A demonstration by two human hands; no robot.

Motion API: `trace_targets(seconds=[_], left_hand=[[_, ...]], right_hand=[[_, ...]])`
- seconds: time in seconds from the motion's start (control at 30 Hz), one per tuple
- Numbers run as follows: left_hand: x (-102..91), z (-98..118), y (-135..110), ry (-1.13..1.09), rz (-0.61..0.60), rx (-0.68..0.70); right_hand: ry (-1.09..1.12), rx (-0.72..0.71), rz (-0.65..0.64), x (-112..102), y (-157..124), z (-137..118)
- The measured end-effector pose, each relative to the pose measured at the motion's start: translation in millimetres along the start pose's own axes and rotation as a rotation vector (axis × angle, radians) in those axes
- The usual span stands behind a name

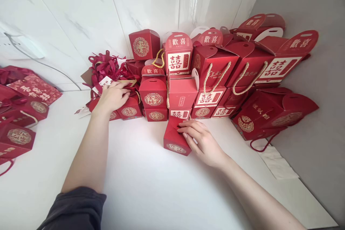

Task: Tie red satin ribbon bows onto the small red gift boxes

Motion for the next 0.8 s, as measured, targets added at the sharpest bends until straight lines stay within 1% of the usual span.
trace_targets(seconds=[0.07,0.1,0.13,0.17,0.23,0.27,0.3,0.37,0.47,0.5,0.53,0.57,0.63,0.67,0.7,0.73,0.77,0.8], left_hand=[[4.0,8,2,0.036,-0.006,0.065],[1.9,12,1,0.033,0.026,0.093],[-3.1,15,-1,0.000,0.094,0.107],[-10.3,17,-3,-0.061,0.191,0.110],[-27.1,20,-11,-0.213,0.419,0.102],[-34.7,23,-15,-0.287,0.518,0.104],[-41.4,26,-18,-0.363,0.587,0.118],[-52.8,35,-24,-0.551,0.667,0.192],[-67.8,57,-34,-0.931,0.695,0.399],[-71.6,67,-38,-1.050,0.665,0.458],[-74.2,78,-42,-1.160,0.604,0.501],[-75.1,90,-47,-1.265,0.515,0.535],[-71.0,119,-57,-1.467,0.260,0.578],[-65.9,134,-62,-1.519,0.121,0.575],[-59.1,149,-68,-1.514,-0.012,0.562],[-49.9,162,-72,-1.468,-0.149,0.520],[-38.9,174,-75,-1.389,-0.277,0.451],[-28.0,184,-77,-1.311,-0.369,0.388]], right_hand=[[-0.003,-0.001,0.001,0,0,0],[-0.004,-0.001,0.001,0,0,0],[-0.005,-0.002,0.003,-1,0,0],[-0.006,-0.004,0.004,-1,0,0],[-0.008,-0.006,0.002,-1,0,-1],[-0.008,-0.007,0.001,-2,0,-1],[-0.008,-0.007,-0.001,-2,0,-1],[-0.007,-0.006,-0.003,-2,0,-1],[-0.006,-0.008,-0.002,-1,0,0],[-0.007,-0.009,0.000,-1,0,0],[-0.007,-0.011,0.002,-1,0,0],[-0.006,-0.013,0.002,-1,0,0],[0.002,-0.015,0.008,-3,0,-2],[0.014,-0.015,0.017,-4,0,-3],[0.037,-0.016,0.028,-6,0,-6],[0.075,-0.021,0.042,-8,0,-8],[0.125,-0.028,0.059,-10,-1,-12],[0.184,-0.038,0.074,-12,-2,-15]])
Point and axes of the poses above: each hand's wrist, its own y-axis towards the middle knuckle, its own x-axis out of the palm, z = x × y, the point moved 4 cm from there along y, towards the middle knuckle, and after that the axes turned 15 degrees about -z, right-handed, at the moved point
